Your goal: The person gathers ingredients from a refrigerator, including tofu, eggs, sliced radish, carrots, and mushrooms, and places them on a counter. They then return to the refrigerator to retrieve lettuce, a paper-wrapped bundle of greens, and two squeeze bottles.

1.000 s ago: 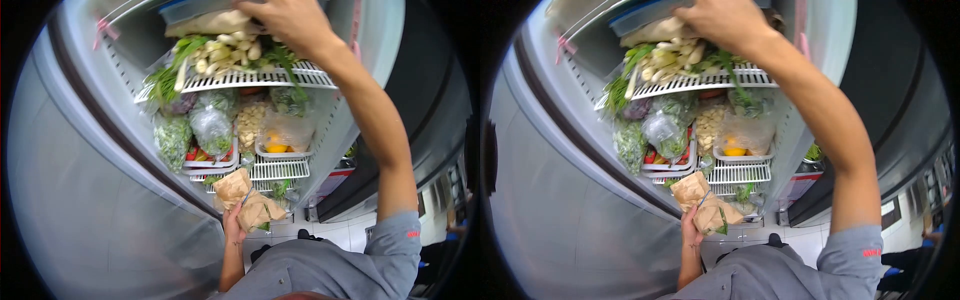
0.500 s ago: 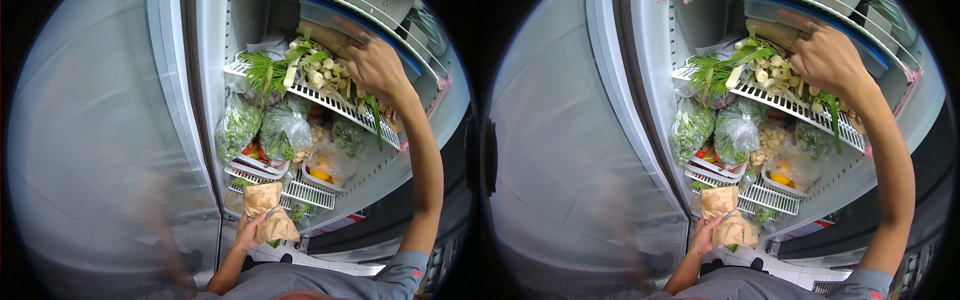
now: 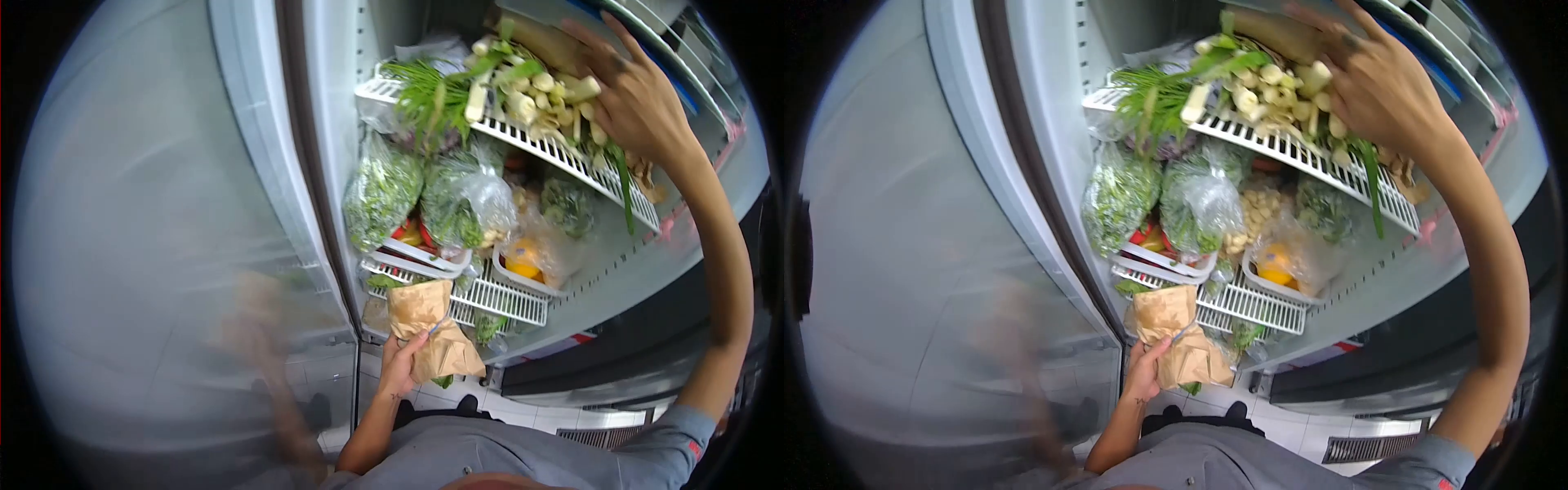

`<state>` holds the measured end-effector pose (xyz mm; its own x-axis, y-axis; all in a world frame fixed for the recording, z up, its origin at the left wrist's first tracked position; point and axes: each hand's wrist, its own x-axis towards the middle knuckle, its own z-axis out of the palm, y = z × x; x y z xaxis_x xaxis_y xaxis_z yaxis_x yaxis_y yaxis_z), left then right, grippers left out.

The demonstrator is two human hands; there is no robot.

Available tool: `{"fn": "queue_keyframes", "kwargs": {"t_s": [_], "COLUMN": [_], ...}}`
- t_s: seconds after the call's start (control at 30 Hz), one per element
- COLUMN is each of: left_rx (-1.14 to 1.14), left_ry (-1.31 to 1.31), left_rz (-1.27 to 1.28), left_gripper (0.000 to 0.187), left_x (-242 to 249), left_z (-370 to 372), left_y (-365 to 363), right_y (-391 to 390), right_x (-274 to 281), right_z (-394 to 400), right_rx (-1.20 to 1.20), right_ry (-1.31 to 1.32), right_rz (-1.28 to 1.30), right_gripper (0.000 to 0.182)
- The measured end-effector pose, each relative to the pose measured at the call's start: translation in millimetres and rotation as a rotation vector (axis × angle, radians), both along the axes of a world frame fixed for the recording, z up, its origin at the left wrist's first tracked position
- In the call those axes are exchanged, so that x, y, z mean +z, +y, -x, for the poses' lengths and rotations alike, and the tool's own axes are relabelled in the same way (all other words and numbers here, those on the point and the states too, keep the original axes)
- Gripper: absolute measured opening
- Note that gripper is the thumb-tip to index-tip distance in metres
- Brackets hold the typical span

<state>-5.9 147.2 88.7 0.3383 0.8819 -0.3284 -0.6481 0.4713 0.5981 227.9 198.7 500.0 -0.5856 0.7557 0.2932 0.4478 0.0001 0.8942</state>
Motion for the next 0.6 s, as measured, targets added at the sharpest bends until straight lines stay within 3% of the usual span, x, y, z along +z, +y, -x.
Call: {"fn": "queue_keyframes", "kwargs": {"t_s": [0.07,0.1,0.13,0.23,0.4,0.43,0.53,0.57,0.6], "left_rx": [-0.011,-0.011,-0.028,-0.062,-0.082,-0.102,-0.104,-0.127,-0.139], "left_ry": [-0.009,0.000,0.003,0.027,0.086,0.089,0.093,0.109,0.123], "left_rz": [-0.033,-0.042,-0.022,-0.066,-0.042,-0.045,-0.053,-0.035,-0.031], "left_gripper": [0.046,0.047,0.047,0.046,0.046,0.046,0.048,0.049,0.049], "left_x": [-1.9,-7.2,-9.2,-16.7,-17.4,-19.4,-19.3,-15.8,-18.3], "left_z": [0.2,-0.3,-0.6,0.3,-7.6,-8.9,-12.4,-11.7,-11.7], "left_y": [-3.7,-4.4,-5.0,-8.5,-14.4,-15.5,-17.1,-18.0,-16.6], "right_y": [4.1,2.5,-9.5,-13.5,-40.9,-62.2,-83.7,-87.7,-96.7], "right_x": [6.5,5.1,5.3,-7.1,-38.8,-31.7,-48.0,-52.9,-63.7], "right_z": [-10.3,-11.4,5.1,-9.9,-14.2,-3.5,-8.7,-23.4,-22.7], "right_rx": [0.034,-0.004,-0.182,-0.159,0.184,0.168,0.192,0.095,0.082], "right_ry": [-0.117,0.031,0.020,0.094,0.313,0.204,0.234,0.037,0.051], "right_rz": [-0.030,0.027,0.055,0.097,-0.147,-0.065,-0.016,-0.025,-0.022], "right_gripper": [0.031,0.035,0.033,0.031,0.028,0.024,0.022,0.031,0.031]}}
